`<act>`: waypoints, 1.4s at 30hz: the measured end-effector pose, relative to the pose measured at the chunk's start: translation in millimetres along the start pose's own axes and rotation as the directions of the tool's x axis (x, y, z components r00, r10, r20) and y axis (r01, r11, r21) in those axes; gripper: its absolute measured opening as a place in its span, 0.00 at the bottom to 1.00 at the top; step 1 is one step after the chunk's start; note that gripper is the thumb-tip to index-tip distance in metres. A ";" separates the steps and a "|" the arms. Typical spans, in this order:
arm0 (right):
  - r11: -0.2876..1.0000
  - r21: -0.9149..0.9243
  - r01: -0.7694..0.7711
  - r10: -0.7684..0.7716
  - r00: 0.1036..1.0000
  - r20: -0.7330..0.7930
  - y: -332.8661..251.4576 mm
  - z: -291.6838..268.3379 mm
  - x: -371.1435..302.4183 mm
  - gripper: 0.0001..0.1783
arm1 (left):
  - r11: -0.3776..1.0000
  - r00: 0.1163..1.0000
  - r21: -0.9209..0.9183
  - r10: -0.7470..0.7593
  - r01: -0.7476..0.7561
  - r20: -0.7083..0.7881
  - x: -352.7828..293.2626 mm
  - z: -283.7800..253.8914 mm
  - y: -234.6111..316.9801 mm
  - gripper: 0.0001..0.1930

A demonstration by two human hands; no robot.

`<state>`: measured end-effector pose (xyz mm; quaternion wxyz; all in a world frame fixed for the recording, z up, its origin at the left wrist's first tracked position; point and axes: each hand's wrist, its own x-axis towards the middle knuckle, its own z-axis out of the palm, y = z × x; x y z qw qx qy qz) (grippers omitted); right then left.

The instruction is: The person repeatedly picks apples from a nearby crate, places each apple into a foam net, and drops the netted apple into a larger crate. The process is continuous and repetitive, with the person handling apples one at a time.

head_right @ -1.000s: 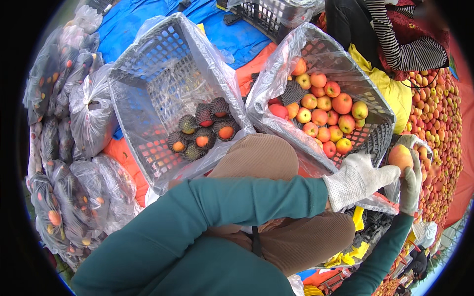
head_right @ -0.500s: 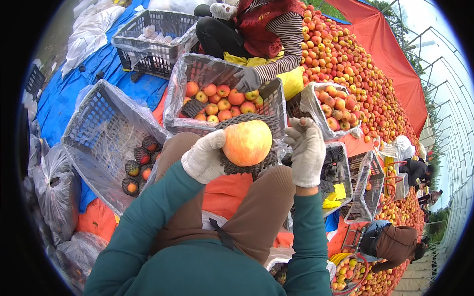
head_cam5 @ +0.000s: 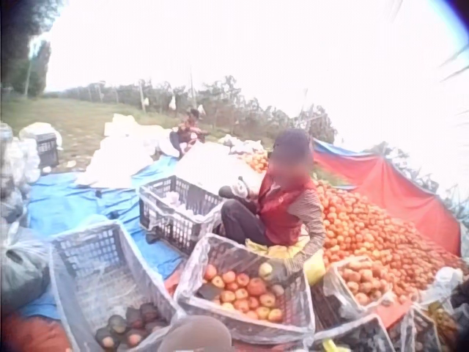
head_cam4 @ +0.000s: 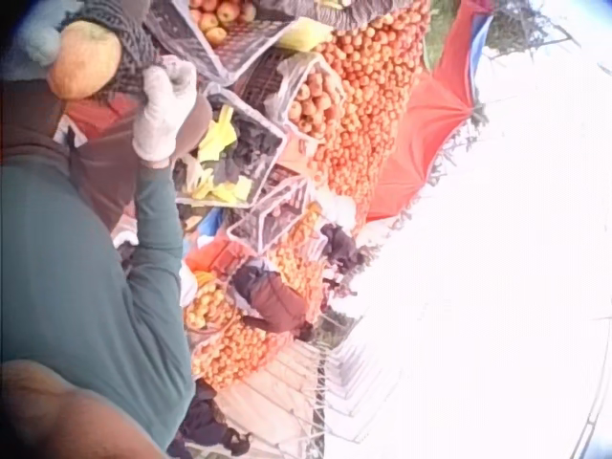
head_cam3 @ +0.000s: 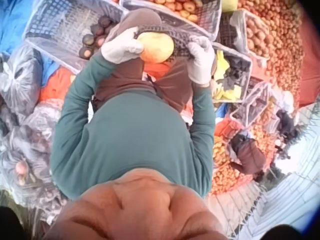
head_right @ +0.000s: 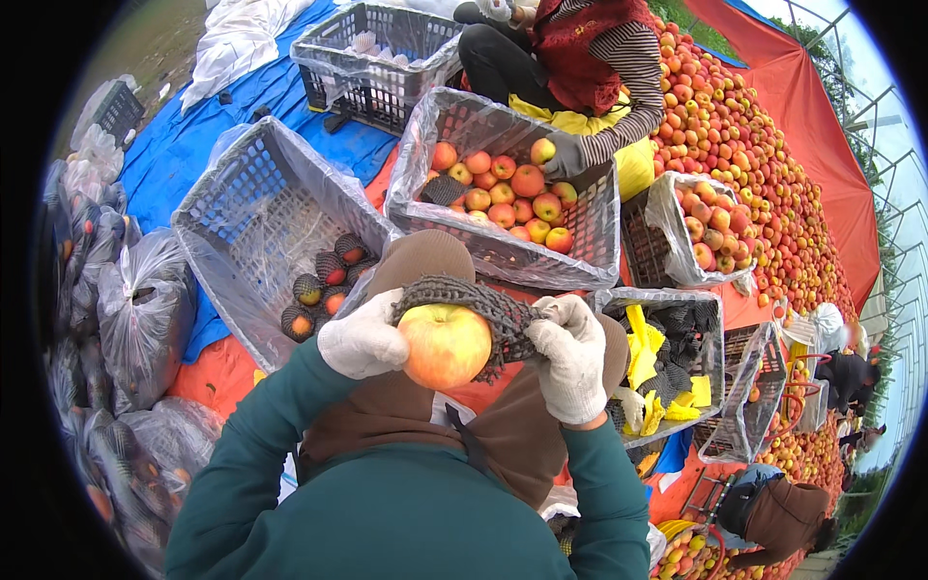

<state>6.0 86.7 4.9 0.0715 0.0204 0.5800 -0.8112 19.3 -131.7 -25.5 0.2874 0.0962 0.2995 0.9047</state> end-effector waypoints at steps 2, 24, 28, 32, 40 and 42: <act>0.930 -0.166 0.329 -0.325 0.944 0.051 -4.5 2.6 4.4 0.11 | 0.895 0.958 0.433 0.212 -0.111 -0.193 10.0 -1.5 -2.7 0.34; 0.793 -0.605 -0.075 -0.236 0.878 -0.417 20.1 -113.8 36.1 0.05 | -0.127 0.183 0.138 0.483 0.982 -0.856 -110.2 -362.1 40.6 0.27; 0.830 -0.535 -0.154 -0.261 0.742 -0.618 11.6 -176.6 28.3 0.05 | -0.320 0.164 0.055 0.322 0.946 -0.932 -148.9 -393.6 1.7 0.26; 0.860 -0.461 -0.219 -0.257 0.594 -0.762 19.6 -284.5 -18.9 0.06 | -0.367 0.161 0.086 0.179 0.926 -0.971 -173.3 -436.0 1.4 0.36; 0.705 -0.493 -0.510 -0.240 0.483 -0.842 50.7 -416.5 -36.8 0.17 | -0.328 0.581 0.479 0.439 0.814 -0.685 -122.6 -401.9 79.6 0.28; 0.489 -0.676 -0.551 -0.308 0.616 -0.725 59.9 -436.0 -20.9 0.19 | -0.098 0.651 0.730 0.544 0.676 -0.529 -61.4 -347.1 108.3 0.20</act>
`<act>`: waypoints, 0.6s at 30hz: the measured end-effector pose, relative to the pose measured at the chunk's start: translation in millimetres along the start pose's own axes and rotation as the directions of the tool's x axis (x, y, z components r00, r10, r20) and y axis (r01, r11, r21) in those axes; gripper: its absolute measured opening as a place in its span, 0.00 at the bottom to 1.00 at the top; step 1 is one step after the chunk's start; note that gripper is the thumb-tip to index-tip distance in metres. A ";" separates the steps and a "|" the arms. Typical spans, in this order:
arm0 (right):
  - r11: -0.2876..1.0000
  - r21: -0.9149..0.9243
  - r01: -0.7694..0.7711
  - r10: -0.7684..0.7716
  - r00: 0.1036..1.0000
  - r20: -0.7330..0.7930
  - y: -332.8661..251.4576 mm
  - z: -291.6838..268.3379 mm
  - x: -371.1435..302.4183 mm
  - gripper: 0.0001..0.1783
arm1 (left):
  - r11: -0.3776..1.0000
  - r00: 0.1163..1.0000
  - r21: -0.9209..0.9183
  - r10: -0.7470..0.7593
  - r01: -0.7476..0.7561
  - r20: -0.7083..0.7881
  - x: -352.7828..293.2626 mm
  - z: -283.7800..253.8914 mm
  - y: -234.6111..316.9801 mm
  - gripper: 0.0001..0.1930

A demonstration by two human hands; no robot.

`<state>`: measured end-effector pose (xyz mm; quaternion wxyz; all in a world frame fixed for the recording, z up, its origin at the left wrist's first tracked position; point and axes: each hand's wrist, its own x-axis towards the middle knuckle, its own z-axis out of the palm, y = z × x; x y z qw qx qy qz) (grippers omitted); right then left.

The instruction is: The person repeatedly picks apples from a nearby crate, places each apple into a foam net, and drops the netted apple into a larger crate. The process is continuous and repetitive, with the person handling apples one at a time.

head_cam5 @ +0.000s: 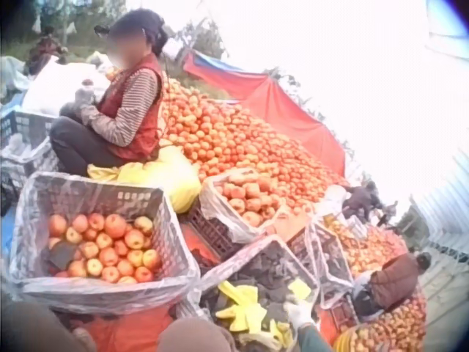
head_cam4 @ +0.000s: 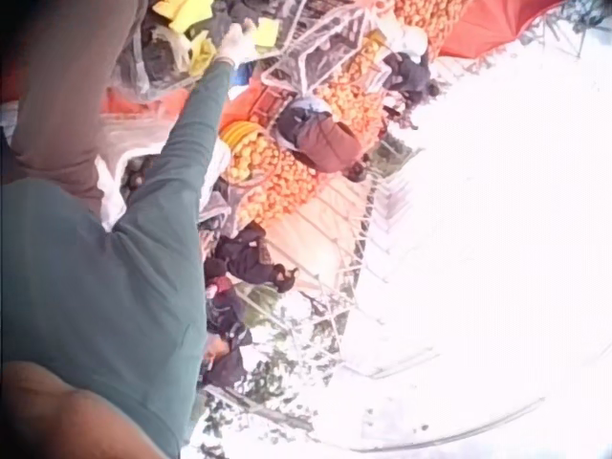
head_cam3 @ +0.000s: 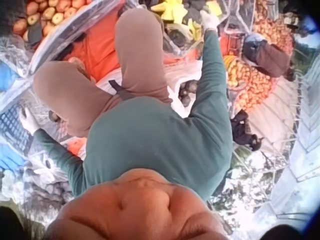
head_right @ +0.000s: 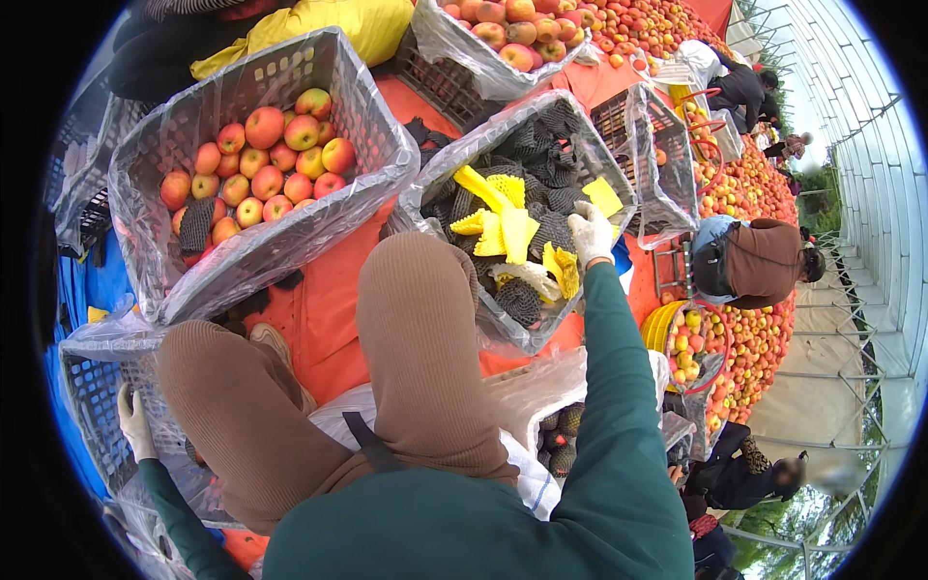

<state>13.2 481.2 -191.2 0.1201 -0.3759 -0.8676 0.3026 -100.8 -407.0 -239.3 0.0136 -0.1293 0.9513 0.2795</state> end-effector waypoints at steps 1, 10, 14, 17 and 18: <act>0.983 -0.144 0.110 -0.103 0.993 0.057 -4.1 8.3 9.1 0.20 | 0.984 0.997 -0.163 0.067 -0.074 -0.047 10.5 -15.0 30.7 0.18; 0.944 -0.301 0.135 -0.093 0.985 0.147 -36.0 67.1 61.6 0.25 | 0.610 0.908 -0.754 0.417 -0.245 0.042 -60.6 -11.1 381.6 0.14; 0.950 -0.304 0.074 -0.021 0.984 0.175 -24.9 71.5 64.6 0.22 | 0.563 0.699 -0.781 0.673 -0.271 0.242 -97.6 22.4 466.7 0.13; 0.952 0.292 0.088 -0.057 0.992 -0.115 -23.2 36.7 59.9 0.20 | 0.590 0.618 -0.780 0.698 -0.209 0.362 -111.7 33.8 477.0 0.13; 0.885 0.458 0.089 -0.039 0.992 -0.117 -28.3 23.8 55.6 0.19 | 0.573 0.617 -0.796 0.702 -0.194 0.355 -114.1 35.4 475.0 0.13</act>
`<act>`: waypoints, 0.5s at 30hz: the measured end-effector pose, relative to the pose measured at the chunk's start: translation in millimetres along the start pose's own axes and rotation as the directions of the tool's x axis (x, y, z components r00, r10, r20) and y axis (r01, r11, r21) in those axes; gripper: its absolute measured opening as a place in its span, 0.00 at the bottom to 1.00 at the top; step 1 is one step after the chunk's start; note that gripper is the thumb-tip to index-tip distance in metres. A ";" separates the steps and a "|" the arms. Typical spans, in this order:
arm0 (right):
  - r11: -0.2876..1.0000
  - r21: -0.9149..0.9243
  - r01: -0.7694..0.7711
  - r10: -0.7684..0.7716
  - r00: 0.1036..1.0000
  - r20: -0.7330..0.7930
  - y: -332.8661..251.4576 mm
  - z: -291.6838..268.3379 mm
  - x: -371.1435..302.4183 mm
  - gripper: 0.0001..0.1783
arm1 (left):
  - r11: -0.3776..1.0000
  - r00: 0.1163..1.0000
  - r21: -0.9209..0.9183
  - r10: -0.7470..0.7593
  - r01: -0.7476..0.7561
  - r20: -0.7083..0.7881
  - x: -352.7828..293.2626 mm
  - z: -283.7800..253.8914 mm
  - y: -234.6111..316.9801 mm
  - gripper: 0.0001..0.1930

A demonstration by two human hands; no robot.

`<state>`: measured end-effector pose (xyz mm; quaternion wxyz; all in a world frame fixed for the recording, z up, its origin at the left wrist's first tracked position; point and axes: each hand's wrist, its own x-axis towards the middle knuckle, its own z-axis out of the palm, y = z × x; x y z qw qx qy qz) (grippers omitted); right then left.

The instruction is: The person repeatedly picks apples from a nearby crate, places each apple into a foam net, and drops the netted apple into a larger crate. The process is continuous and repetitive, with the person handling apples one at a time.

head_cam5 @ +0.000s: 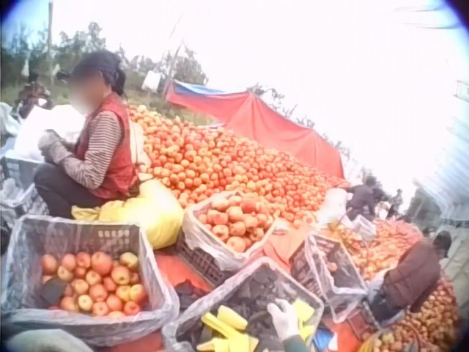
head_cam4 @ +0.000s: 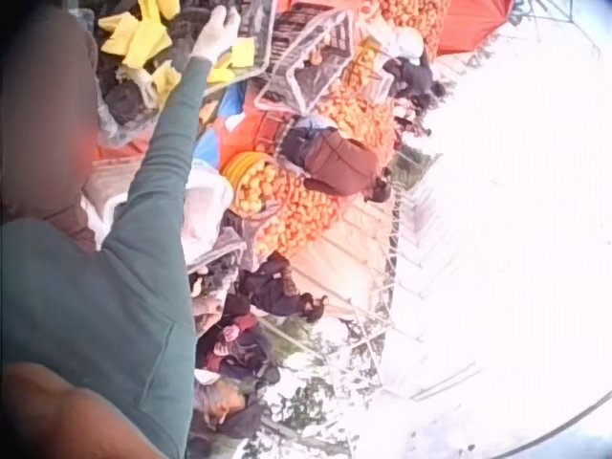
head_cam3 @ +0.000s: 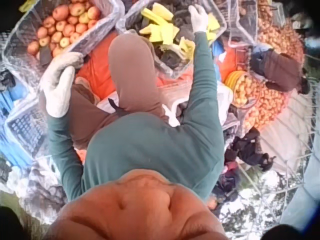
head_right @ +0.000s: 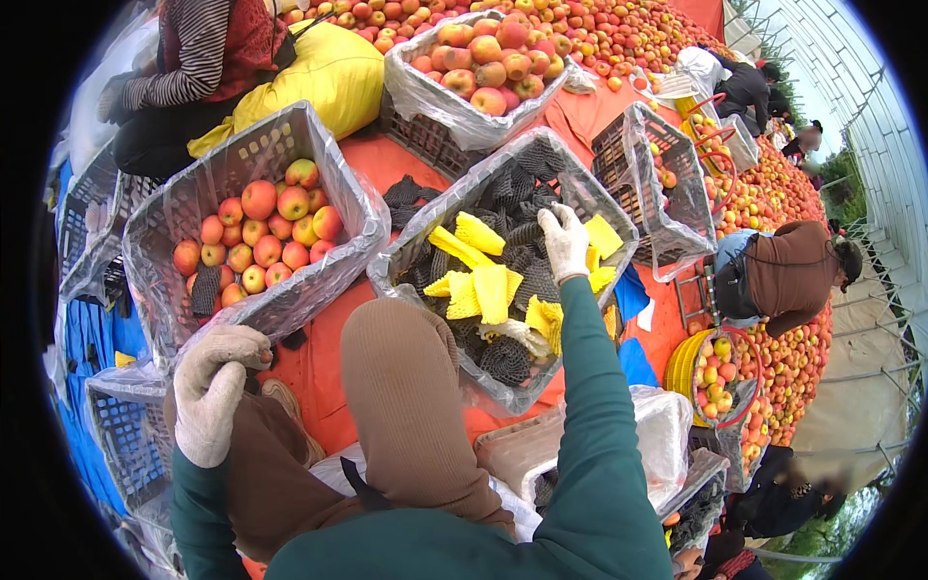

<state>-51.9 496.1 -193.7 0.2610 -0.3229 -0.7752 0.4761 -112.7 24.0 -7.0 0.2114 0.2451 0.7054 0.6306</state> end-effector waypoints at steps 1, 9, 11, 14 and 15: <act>0.984 0.179 -0.008 0.007 1.000 0.006 -37.0 -1.4 -11.7 0.19 | 1.000 0.999 -0.030 -0.003 0.001 -0.044 -4.0 1.5 -2.1 0.13; 0.673 0.712 -0.198 -0.166 0.898 0.407 -224.7 21.3 -151.0 0.16 | 0.944 0.943 -0.101 0.299 -0.315 -0.148 -19.2 35.5 13.0 0.21; 0.601 0.741 -0.299 -0.250 0.810 0.530 -236.4 42.9 -181.2 0.17 | 0.921 0.910 0.042 0.389 -0.387 -0.142 -22.6 40.1 16.6 0.23; 0.640 0.722 -0.263 -0.295 0.783 0.547 -261.7 79.2 -233.0 0.20 | 0.902 0.904 0.188 0.412 -0.387 -0.114 -42.3 34.8 24.7 0.22; 0.618 0.743 -0.257 -0.307 0.792 0.528 -271.1 85.8 -248.7 0.22 | 0.843 0.865 0.331 0.485 -0.424 -0.127 -50.2 28.8 21.8 0.18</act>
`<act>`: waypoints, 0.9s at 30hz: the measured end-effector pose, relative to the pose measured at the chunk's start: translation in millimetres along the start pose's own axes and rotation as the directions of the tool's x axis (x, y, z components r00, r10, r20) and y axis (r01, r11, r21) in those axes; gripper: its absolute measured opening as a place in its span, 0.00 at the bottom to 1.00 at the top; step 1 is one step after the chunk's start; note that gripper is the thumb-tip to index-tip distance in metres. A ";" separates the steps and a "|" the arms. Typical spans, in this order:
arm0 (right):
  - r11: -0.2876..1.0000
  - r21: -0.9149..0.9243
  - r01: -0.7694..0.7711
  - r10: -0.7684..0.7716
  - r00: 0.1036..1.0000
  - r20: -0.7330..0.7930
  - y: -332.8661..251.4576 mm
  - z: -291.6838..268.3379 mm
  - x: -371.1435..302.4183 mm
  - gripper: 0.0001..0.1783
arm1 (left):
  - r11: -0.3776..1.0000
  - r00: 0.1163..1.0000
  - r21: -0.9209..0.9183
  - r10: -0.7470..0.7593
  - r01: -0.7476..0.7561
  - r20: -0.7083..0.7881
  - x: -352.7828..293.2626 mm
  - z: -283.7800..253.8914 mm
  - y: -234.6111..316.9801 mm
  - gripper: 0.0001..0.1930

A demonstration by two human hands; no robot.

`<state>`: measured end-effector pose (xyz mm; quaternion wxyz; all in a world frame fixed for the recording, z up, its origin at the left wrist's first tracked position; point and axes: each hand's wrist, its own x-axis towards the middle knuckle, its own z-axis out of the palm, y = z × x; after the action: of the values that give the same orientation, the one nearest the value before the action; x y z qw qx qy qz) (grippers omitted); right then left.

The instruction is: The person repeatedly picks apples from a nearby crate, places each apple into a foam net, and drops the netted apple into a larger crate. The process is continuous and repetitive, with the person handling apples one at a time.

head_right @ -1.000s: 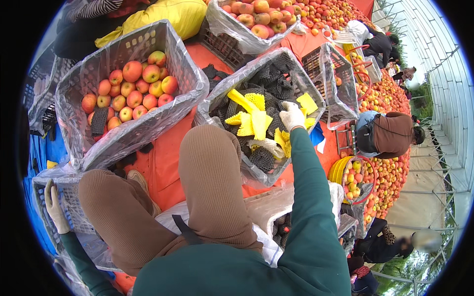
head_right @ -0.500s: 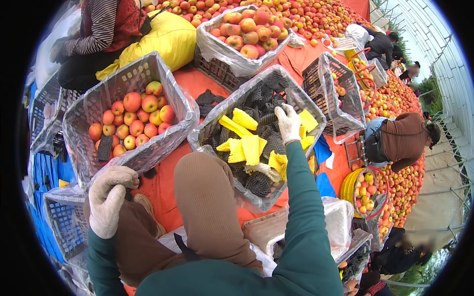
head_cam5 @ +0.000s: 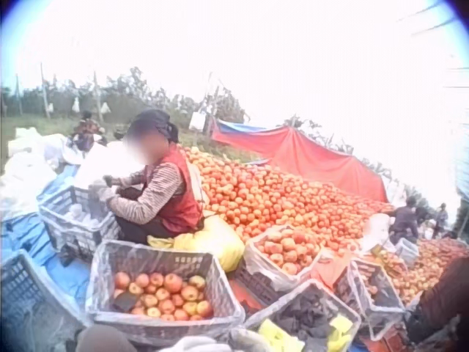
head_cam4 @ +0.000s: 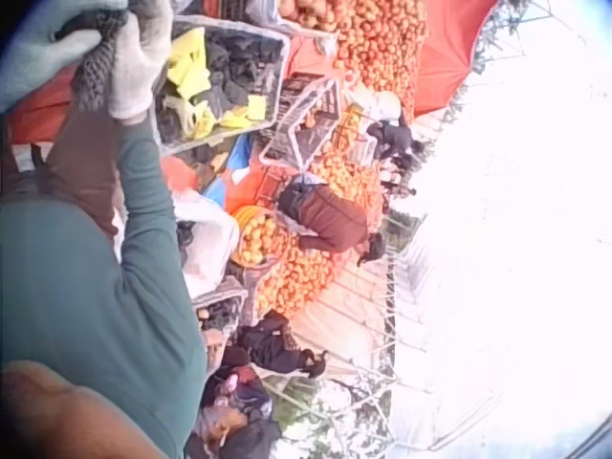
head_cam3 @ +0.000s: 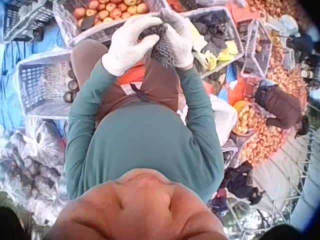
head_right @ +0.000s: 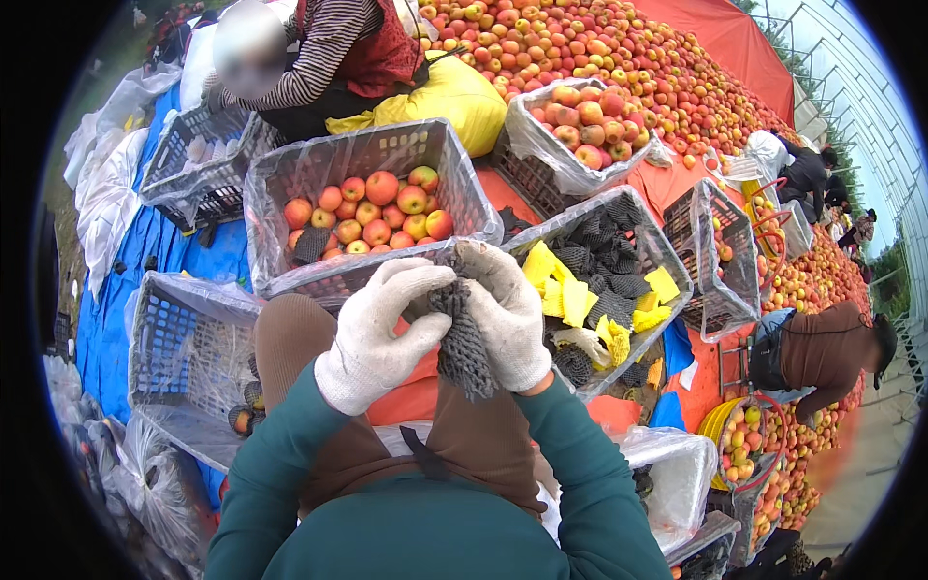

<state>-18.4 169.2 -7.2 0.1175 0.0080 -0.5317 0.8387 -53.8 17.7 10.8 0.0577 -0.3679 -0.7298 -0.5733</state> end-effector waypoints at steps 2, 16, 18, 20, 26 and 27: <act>0.998 -0.022 -0.056 0.056 0.998 0.007 7.7 9.4 -12.0 0.23 | 0.980 0.988 -0.128 -0.156 0.155 0.003 -16.4 -18.1 0.7 0.14; 0.960 0.106 -0.260 0.226 0.940 0.255 51.0 31.0 -43.8 0.08 | 0.368 0.799 -0.771 -0.530 0.519 0.284 -86.1 -56.1 -3.8 0.04; 0.945 0.205 -0.253 0.215 0.958 0.188 55.8 41.2 -45.3 0.08 | 0.199 0.678 -0.723 -0.571 0.661 0.463 -85.7 -62.9 -3.0 0.08; 0.970 0.137 -0.202 0.198 0.979 0.043 62.4 46.1 -40.9 0.07 | 0.109 0.738 -0.786 -0.444 0.608 0.508 -89.0 -59.4 -9.3 0.21; 0.460 0.716 -0.526 0.406 0.841 0.357 85.3 40.2 -23.1 0.10 | 0.377 0.671 -0.557 -0.366 0.740 0.644 -87.2 -64.0 -23.9 0.17; 0.525 0.706 -0.475 0.524 0.834 0.172 80.5 42.7 -26.8 0.10 | 0.659 0.823 -0.523 -0.286 0.541 0.491 -83.0 -71.0 -27.0 0.12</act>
<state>-13.7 93.3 -64.0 -0.1242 -0.1248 -0.1316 0.9755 -34.1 -85.8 -28.8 -0.3436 -0.2852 -0.5508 -0.7052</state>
